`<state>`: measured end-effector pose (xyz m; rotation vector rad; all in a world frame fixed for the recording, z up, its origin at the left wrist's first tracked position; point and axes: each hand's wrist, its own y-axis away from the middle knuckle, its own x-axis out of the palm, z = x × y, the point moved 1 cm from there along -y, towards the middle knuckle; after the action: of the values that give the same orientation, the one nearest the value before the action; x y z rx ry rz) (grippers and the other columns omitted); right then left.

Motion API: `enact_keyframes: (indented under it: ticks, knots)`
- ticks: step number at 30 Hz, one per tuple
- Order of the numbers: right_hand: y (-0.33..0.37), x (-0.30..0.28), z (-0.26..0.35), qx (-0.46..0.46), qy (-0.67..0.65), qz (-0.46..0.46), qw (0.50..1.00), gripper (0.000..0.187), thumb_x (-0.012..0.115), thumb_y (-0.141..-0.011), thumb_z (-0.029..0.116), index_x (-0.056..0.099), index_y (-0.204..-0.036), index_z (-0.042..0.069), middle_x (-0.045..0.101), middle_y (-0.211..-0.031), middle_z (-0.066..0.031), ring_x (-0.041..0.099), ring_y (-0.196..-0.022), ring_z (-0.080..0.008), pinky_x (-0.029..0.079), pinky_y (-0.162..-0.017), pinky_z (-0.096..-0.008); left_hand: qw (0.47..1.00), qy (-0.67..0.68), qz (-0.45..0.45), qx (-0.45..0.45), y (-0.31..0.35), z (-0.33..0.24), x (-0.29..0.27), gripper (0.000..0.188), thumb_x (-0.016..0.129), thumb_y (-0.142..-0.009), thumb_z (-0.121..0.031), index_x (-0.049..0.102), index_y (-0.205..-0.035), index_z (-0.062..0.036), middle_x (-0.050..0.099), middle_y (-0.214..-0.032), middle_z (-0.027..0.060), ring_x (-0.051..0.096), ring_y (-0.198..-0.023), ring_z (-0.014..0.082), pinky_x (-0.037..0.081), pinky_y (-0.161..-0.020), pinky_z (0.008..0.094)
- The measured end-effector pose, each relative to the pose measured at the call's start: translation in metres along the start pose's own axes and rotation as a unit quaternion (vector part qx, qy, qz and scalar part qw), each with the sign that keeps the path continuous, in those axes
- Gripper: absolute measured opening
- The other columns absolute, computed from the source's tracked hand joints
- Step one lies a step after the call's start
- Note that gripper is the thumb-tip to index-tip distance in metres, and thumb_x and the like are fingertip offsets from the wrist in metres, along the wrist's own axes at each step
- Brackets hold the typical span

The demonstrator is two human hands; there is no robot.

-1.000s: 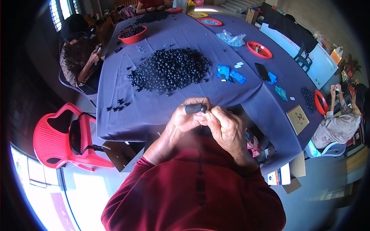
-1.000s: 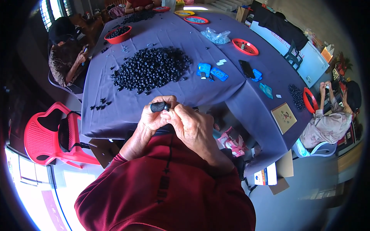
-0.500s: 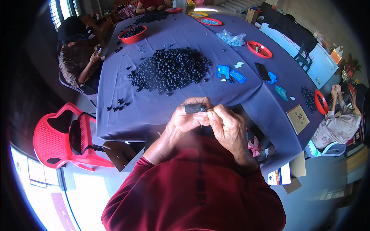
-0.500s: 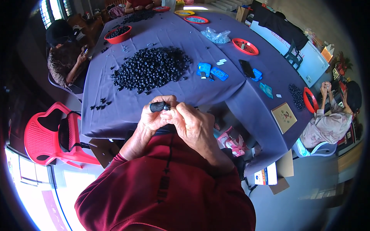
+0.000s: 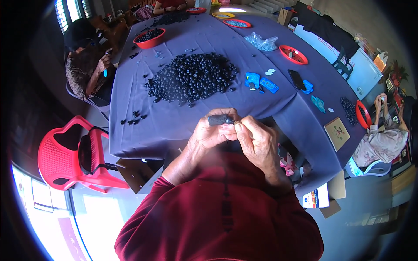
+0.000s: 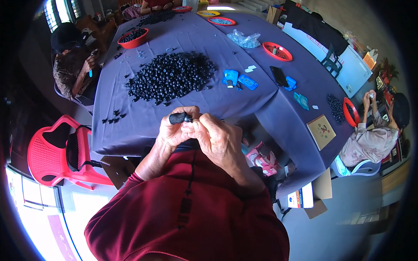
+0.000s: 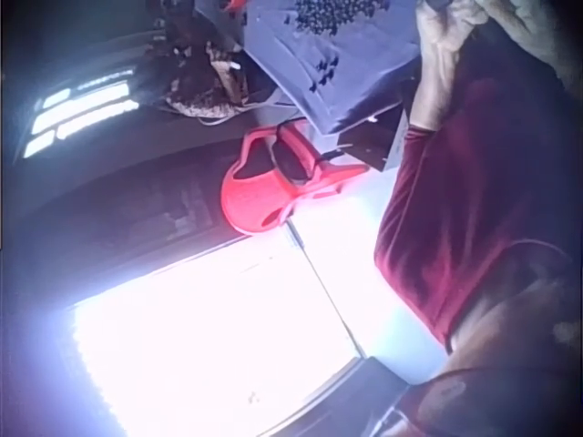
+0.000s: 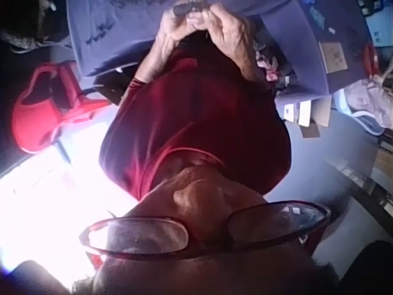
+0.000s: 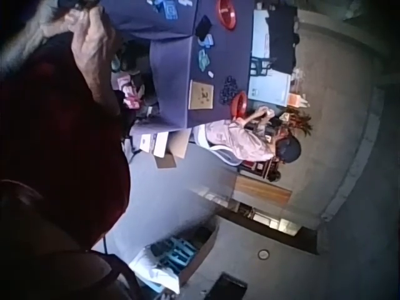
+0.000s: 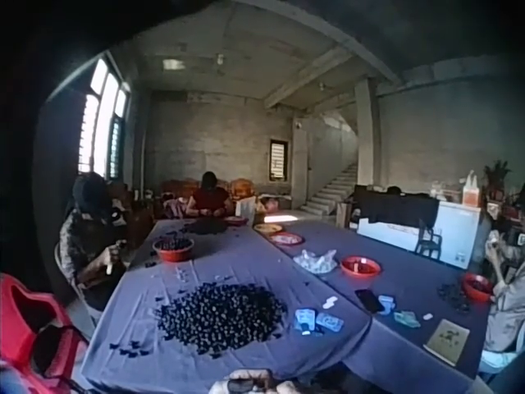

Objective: The person picks up small components from a pile on the table and assembles them by fitting pieces together by hand.

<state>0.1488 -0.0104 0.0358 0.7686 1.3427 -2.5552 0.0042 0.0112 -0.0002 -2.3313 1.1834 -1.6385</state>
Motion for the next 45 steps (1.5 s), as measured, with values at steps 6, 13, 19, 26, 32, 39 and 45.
enact_keyframes:
  ticks: [6, 13, 19, 26, 32, 39, 45]
  knots:
    - [0.000, 0.000, 0.001, -0.011, 0.001, -0.024, 1.000, 0.015, 0.056, -0.084, 0.014, 0.050, -0.073, 0.006, 0.054, -0.059, -0.0108, 0.056, -0.050, -0.0288, 0.042, -0.042, -0.0346, 1.000, 0.017, 0.009, -0.006, 0.000, -0.001, 0.005, 0.023, 0.059, -0.079, -0.014, 0.048, -0.081, 0.0057, 0.044, -0.072, 0.0052, 0.039, -0.061, 0.0089, 0.035, -0.055, 0.0240]
    - [-0.001, -0.002, 0.006, 0.013, 0.012, 0.013, 1.000, 0.013, 0.054, -0.086, 0.006, 0.052, -0.075, 0.000, 0.061, -0.068, -0.0117, 0.064, -0.062, -0.0230, 0.047, -0.052, -0.0301, 1.000, -0.019, -0.011, 0.003, 0.001, -0.002, 0.004, 0.020, 0.058, -0.079, -0.011, 0.048, -0.082, 0.0059, 0.045, -0.072, 0.0058, 0.038, -0.059, 0.0080, 0.034, -0.055, 0.0228]
    - [-0.005, -0.006, 0.015, 0.016, 0.044, 0.045, 0.998, 0.014, 0.054, -0.086, 0.006, 0.051, -0.074, -0.001, 0.063, -0.071, -0.0117, 0.065, -0.064, -0.0238, 0.049, -0.053, -0.0296, 0.999, -0.012, -0.028, 0.008, 0.002, -0.001, -0.008, 0.023, 0.058, -0.081, -0.014, 0.047, -0.082, 0.0056, 0.045, -0.072, 0.0050, 0.037, -0.059, 0.0064, 0.034, -0.054, 0.0222]
    - [-0.002, -0.007, 0.010, 0.067, -0.033, 0.027, 0.997, 0.014, 0.054, -0.087, 0.012, 0.056, -0.080, 0.000, 0.056, -0.065, -0.0096, 0.055, -0.056, -0.0156, 0.042, -0.053, -0.0287, 0.936, -0.313, -0.151, 0.057, 0.003, -0.031, -0.004, 0.029, 0.064, -0.074, -0.022, 0.051, -0.079, 0.0038, 0.052, -0.072, 0.0063, 0.048, -0.062, 0.0097, 0.041, -0.056, 0.0220]
    - [-0.004, -0.004, 0.010, 0.056, -0.046, 0.018, 0.997, 0.017, 0.054, -0.087, 0.014, 0.055, -0.079, -0.001, 0.054, -0.064, -0.0091, 0.050, -0.055, -0.0155, 0.040, -0.053, -0.0267, 0.276, -0.914, -0.298, -0.019, 0.091, -0.134, -0.066, 0.010, 0.051, -0.076, -0.009, 0.052, -0.081, -0.0009, 0.060, -0.078, 0.0186, 0.061, -0.071, 0.0310, 0.049, -0.062, 0.0388]
    - [0.001, 0.009, 0.006, 0.047, -0.046, 0.058, 0.996, 0.016, 0.054, -0.087, 0.014, 0.055, -0.081, -0.001, 0.054, -0.065, -0.0093, 0.051, -0.056, -0.0161, 0.041, -0.054, -0.0269, 0.053, -0.887, -0.458, 0.007, 0.187, -0.189, -0.092, 0.012, 0.050, -0.070, -0.001, 0.048, -0.082, -0.0010, 0.057, -0.077, 0.0196, 0.057, -0.073, 0.0375, 0.044, -0.065, 0.0471]
    - [-0.002, 0.006, 0.010, 0.056, -0.050, 0.043, 0.996, 0.017, 0.053, -0.087, 0.014, 0.055, -0.080, -0.001, 0.054, -0.065, -0.0095, 0.052, -0.056, -0.0166, 0.041, -0.054, -0.0269, 0.002, -0.888, -0.454, -0.068, 0.207, -0.197, -0.121, 0.013, 0.057, -0.073, -0.012, 0.054, -0.084, -0.0057, 0.056, -0.082, 0.0177, 0.057, -0.077, 0.0343, 0.041, -0.068, 0.0449]
